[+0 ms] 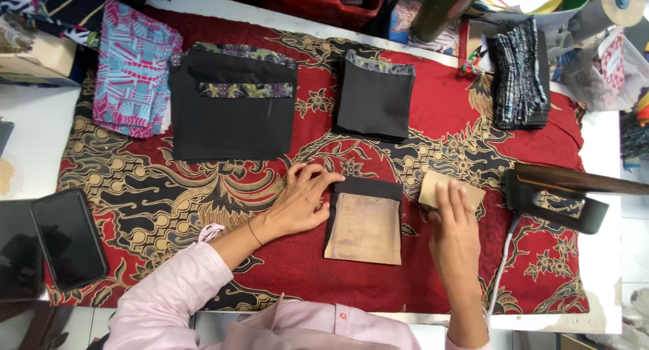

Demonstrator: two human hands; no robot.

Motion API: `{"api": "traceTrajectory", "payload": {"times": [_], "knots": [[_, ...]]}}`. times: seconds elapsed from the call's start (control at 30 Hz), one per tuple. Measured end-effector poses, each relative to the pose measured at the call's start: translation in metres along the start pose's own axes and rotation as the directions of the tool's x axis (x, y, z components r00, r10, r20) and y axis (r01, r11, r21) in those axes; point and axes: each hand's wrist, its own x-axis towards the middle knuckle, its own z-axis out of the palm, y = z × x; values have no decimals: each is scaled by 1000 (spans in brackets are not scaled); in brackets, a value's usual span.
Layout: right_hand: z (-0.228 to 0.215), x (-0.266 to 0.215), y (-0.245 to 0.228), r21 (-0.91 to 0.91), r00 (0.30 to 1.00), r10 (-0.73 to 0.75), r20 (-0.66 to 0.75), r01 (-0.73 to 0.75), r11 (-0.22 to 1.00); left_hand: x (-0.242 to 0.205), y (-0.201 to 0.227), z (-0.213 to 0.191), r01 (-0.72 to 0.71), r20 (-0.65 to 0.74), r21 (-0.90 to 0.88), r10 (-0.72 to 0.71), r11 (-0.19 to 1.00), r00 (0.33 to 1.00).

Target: The person irons small black fabric pieces using a cardboard template and a steam iron. They repeatedly place the template on the fabric, press with the iron, remove the template, and fold the fabric. The process is repeated for multiple pieces on a patterned red tablecloth.

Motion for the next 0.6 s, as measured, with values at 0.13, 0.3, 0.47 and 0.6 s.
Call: {"api": "traceTrajectory", "payload": {"times": [0.13,0.3,0.47,0.6], "knots": [[-9,-25,-16,160,955,-158,249,121,980,1,-1,0,-1,-18,1,1,1000,1000],[2,-34,-25,208,899,-334,283,283,936,3,1,1,-12,-41,-8,12,1000,999],[9,-41,-15,188,890,-388,237,350,918,1,0,5,18,-45,-16,-18,1000,999],[9,-49,-3,247,909,-403,108,368,897,1,-2,8,4,-60,7,-4,1000,998]]}}
